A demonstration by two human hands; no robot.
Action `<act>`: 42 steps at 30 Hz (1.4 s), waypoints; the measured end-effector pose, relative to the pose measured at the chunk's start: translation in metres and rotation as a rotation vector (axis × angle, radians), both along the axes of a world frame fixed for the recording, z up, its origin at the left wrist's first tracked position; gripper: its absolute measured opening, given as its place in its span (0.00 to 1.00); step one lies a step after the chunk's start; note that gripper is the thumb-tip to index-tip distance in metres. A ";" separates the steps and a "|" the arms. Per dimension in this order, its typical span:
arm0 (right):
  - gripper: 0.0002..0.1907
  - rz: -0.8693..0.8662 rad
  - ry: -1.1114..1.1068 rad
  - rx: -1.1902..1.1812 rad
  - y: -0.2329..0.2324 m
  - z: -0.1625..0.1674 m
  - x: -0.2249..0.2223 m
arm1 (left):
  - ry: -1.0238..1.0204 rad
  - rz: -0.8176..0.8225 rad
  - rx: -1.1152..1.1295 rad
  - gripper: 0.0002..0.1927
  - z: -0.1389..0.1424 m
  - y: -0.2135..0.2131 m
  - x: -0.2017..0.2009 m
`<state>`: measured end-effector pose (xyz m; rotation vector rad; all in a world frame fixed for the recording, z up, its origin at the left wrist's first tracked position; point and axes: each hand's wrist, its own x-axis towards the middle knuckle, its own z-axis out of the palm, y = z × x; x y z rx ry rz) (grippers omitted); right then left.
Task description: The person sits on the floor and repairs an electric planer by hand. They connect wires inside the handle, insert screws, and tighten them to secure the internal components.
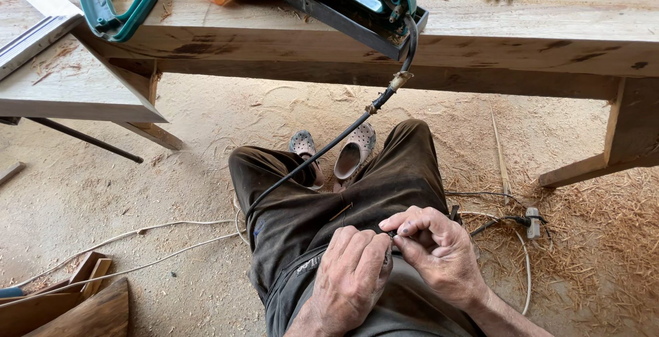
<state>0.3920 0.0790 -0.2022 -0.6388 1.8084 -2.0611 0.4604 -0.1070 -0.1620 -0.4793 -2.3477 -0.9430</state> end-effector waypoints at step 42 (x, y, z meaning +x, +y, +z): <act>0.06 0.006 0.070 0.049 -0.001 0.010 -0.001 | -0.013 0.002 0.065 0.17 -0.003 -0.001 -0.003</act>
